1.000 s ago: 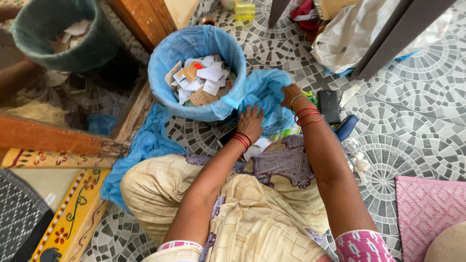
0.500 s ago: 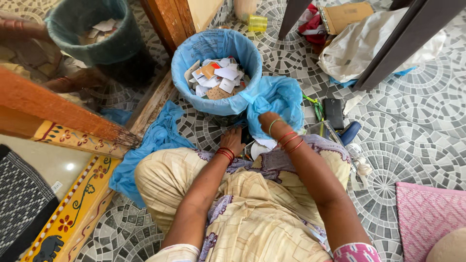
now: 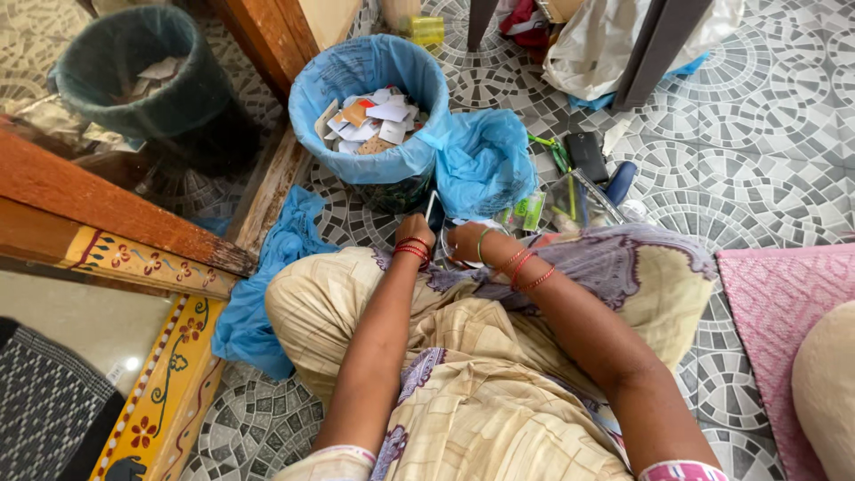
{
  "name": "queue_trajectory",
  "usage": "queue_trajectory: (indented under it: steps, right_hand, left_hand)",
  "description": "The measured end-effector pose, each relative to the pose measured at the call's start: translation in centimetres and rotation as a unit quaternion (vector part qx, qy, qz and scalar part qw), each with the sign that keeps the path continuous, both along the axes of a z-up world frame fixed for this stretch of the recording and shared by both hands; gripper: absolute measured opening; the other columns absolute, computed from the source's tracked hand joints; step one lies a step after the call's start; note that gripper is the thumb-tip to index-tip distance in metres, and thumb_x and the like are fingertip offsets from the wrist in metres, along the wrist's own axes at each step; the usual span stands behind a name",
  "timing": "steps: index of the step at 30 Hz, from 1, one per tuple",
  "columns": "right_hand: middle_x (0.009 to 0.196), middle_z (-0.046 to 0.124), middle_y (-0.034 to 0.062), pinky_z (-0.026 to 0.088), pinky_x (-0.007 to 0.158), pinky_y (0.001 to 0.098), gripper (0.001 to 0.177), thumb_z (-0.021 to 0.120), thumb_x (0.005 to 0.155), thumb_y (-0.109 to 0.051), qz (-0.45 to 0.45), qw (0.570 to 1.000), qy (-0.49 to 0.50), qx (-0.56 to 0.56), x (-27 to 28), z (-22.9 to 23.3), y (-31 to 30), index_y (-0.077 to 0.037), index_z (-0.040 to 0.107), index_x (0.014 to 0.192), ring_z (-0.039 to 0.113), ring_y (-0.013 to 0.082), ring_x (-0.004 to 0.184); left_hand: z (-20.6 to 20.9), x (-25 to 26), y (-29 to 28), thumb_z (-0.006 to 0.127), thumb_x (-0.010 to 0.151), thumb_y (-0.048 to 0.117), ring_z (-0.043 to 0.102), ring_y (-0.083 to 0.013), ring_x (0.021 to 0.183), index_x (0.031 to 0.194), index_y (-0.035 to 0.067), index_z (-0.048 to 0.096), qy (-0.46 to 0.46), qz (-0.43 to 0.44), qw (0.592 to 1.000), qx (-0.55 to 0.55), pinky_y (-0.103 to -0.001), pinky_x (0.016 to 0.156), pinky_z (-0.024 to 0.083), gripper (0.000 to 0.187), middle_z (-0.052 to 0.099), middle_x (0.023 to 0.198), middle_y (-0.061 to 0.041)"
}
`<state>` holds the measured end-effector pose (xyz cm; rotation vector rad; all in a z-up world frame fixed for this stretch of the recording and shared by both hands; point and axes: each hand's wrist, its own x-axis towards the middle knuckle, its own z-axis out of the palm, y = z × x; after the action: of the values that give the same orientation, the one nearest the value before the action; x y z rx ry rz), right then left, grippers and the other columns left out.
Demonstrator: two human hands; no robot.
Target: The person sits on the floor and organizes various items into a blue plastic bag. They place a smartphone, a small white container, a stapler, and several colored pens into the bag. The person also handles a clear plastic pouch and other small objects, arranging them within the bag.
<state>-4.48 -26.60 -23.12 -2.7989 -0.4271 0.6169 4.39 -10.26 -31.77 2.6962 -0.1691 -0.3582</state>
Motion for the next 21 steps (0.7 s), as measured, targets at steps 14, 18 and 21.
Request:
queue_trajectory:
  steps: [14,18,21]
  right_hand:
    - [0.106,0.073,0.0124,0.059,0.076,0.0402,0.043,0.072,0.087,-0.014,-0.392,0.633,0.035,0.667,3.8,-3.3,-5.5,0.0,0.061,0.127,0.07,0.0254,0.092]
    - [0.104,0.074,0.0123,0.057,0.079,0.0357,0.035,0.071,0.09,-0.005,-0.388,0.686,-0.129,0.602,10.9,-5.3,-10.5,0.007,0.067,0.123,0.069,0.0207,0.089]
    - [0.104,0.075,0.0162,0.057,0.079,0.0391,0.042,0.071,0.083,-0.003,-0.42,0.69,-0.213,0.55,15.1,-7.2,-13.9,0.002,0.062,0.123,0.072,0.028,0.09]
  left_hand:
    - [2.1,-0.4,-4.6,0.08,0.085,0.034,0.063,-0.0137,0.075,0.1,0.004,0.069,-0.024,-0.003,0.859,-0.511,-0.033,0.066,0.052,0.035,0.072,0.084,-0.003]
    - [0.4,4.3,-8.9,0.067,0.096,0.046,0.063,-0.0155,0.08,0.113,0.006,0.068,0.013,-0.003,0.849,-0.528,-0.036,0.065,0.056,0.044,0.067,0.095,-0.004]
    - [-1.1,5.8,-10.2,0.059,0.098,0.054,0.064,-0.0207,0.091,0.132,0.009,0.063,0.102,0.025,0.859,-0.502,-0.041,0.069,0.06,0.056,0.067,0.112,-0.012]
